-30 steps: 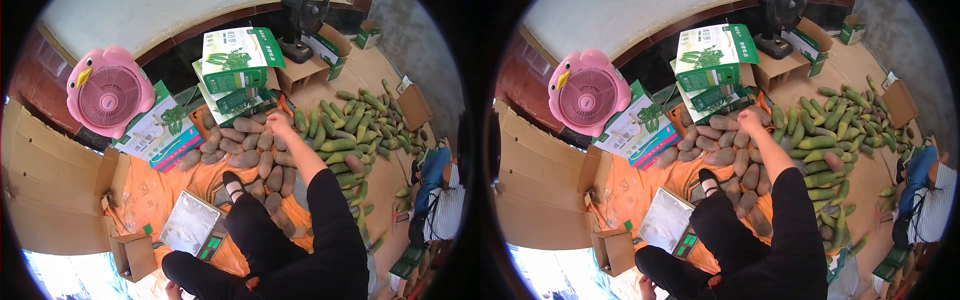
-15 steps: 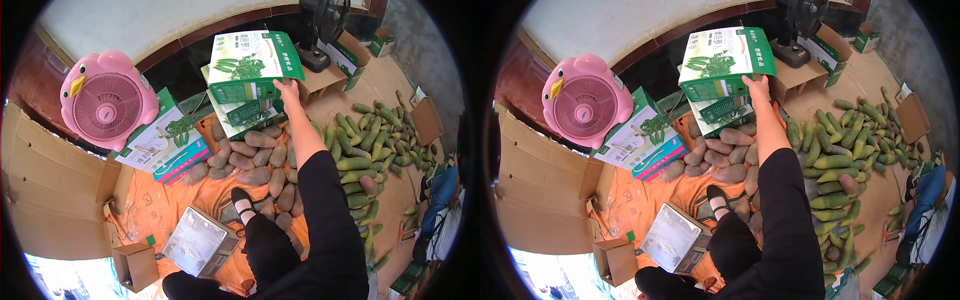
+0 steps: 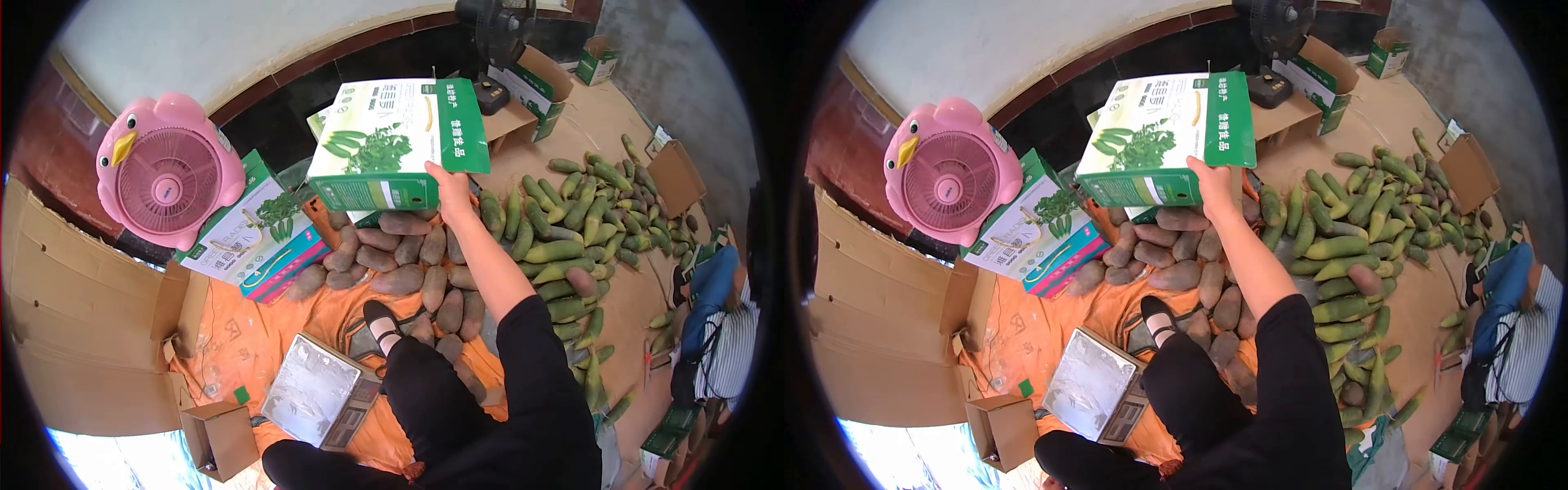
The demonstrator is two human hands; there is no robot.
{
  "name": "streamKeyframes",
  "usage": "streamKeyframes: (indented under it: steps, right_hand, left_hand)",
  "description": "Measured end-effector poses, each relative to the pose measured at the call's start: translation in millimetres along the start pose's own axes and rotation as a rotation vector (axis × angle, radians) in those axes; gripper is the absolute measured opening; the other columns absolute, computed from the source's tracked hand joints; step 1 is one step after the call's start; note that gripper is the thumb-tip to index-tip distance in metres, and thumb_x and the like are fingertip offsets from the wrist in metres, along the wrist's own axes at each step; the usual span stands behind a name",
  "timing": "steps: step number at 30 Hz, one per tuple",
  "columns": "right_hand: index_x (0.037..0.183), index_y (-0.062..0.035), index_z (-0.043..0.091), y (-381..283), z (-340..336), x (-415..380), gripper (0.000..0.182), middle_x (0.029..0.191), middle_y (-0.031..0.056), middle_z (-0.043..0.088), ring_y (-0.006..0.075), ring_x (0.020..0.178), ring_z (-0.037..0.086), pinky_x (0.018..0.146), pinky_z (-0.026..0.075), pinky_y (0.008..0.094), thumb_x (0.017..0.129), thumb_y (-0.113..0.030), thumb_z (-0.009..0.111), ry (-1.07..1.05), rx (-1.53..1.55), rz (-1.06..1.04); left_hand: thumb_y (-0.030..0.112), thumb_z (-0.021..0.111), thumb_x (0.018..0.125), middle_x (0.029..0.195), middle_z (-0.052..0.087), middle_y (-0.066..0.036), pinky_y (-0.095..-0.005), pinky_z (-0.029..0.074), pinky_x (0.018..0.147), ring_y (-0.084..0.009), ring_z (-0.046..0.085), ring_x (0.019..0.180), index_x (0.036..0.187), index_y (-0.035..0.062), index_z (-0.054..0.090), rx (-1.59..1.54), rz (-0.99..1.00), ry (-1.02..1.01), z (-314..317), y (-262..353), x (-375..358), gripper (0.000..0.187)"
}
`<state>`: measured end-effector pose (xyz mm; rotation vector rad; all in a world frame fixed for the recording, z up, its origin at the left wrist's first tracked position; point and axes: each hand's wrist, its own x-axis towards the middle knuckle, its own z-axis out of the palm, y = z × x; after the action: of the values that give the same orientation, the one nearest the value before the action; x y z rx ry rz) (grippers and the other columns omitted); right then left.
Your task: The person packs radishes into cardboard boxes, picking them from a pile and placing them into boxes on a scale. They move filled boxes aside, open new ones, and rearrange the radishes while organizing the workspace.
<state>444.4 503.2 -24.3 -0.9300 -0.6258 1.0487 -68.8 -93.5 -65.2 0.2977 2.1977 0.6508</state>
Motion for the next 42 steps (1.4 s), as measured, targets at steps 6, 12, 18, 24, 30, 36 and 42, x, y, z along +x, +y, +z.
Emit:
streamKeyframes:
  steps: [6, 12, 18, 24, 30, 36, 42]
  right_hand:
    - [0.110, 0.0049, 0.057, -33, -39, -32, 0.035, 0.107, 0.0105, 0.061, 0.0180, 0.095, 0.058, 0.081, 0.047, 0.0298, 0.076, -0.001, 0.066, -0.039, 0.021, 0.068]
    - [0.107, 0.0040, 0.059, -77, -41, -70, 0.036, 0.102, 0.0139, 0.064, 0.0234, 0.089, 0.062, 0.078, 0.048, 0.0337, 0.073, -0.004, 0.066, -0.048, -0.195, -0.141]
    - [0.089, -0.0034, 0.065, -118, -51, -137, 0.025, 0.080, 0.0185, 0.064, 0.0361, 0.079, 0.062, 0.071, 0.049, 0.0436, 0.073, -0.023, 0.063, -0.098, -1.173, -0.410]
    - [0.073, -0.0082, 0.057, -125, -94, -185, 0.009, 0.067, 0.0103, 0.060, 0.0271, 0.070, 0.061, 0.063, 0.046, 0.0401, 0.065, -0.010, 0.061, -0.249, -1.506, -0.799]
    - [0.071, -0.0085, 0.055, -138, -121, -216, 0.010, 0.064, 0.0077, 0.058, 0.0243, 0.067, 0.059, 0.061, 0.042, 0.0371, 0.062, -0.006, 0.060, -0.341, -1.609, -0.873]
    - [0.070, -0.0083, 0.053, -144, -125, -225, 0.011, 0.062, 0.0068, 0.057, 0.0237, 0.064, 0.056, 0.060, 0.039, 0.0362, 0.061, -0.006, 0.059, -0.455, -1.653, -0.951]
    - [0.070, -0.0084, 0.053, -160, -90, -229, 0.007, 0.059, 0.0054, 0.054, 0.0222, 0.061, 0.054, 0.059, 0.037, 0.0344, 0.063, -0.007, 0.056, -0.566, -1.603, -1.115]
  left_hand:
    - [0.026, 0.057, 0.087, 0.097, 0.061, -0.011, -0.0326, 0.046, 0.075, -0.0193, 0.054, 0.085, 0.112, -0.0040, 0.058, -0.078, 0.069, -0.019, 15, 23, -23, 0.039]
    - [0.016, 0.056, 0.088, 0.101, 0.062, -0.012, -0.0320, 0.048, 0.077, -0.0214, 0.058, 0.089, 0.110, -0.0016, 0.059, -0.139, 0.148, -0.024, 10, 20, -20, 0.028]
    - [0.018, 0.062, 0.083, 0.087, 0.062, -0.003, -0.0267, 0.045, 0.064, -0.0132, 0.058, 0.077, 0.099, 0.0040, 0.061, -0.126, 0.200, 0.043, -1, 11, -10, 0.021]
    - [0.014, 0.060, 0.084, 0.080, 0.064, -0.002, -0.0238, 0.043, 0.057, -0.0097, 0.058, 0.069, 0.093, 0.0017, 0.065, -0.058, 0.393, 0.196, -11, 15, 6, 0.016]
    - [0.006, 0.055, 0.086, 0.082, 0.061, -0.008, -0.0295, 0.046, 0.074, -0.0163, 0.057, 0.079, 0.095, -0.0052, 0.062, -0.013, 0.764, 0.367, 1, 74, -41, 0.016]
    - [0.001, 0.055, 0.083, 0.090, 0.062, -0.013, -0.0323, 0.046, 0.079, -0.0226, 0.059, 0.088, 0.092, -0.0035, 0.062, 0.111, 0.977, 0.256, 26, 124, -67, 0.012]
    - [0.000, 0.056, 0.082, 0.095, 0.060, -0.015, -0.0340, 0.046, 0.081, -0.0277, 0.059, 0.090, 0.092, -0.0026, 0.062, 0.206, 1.151, 0.254, 42, 170, -90, 0.012]
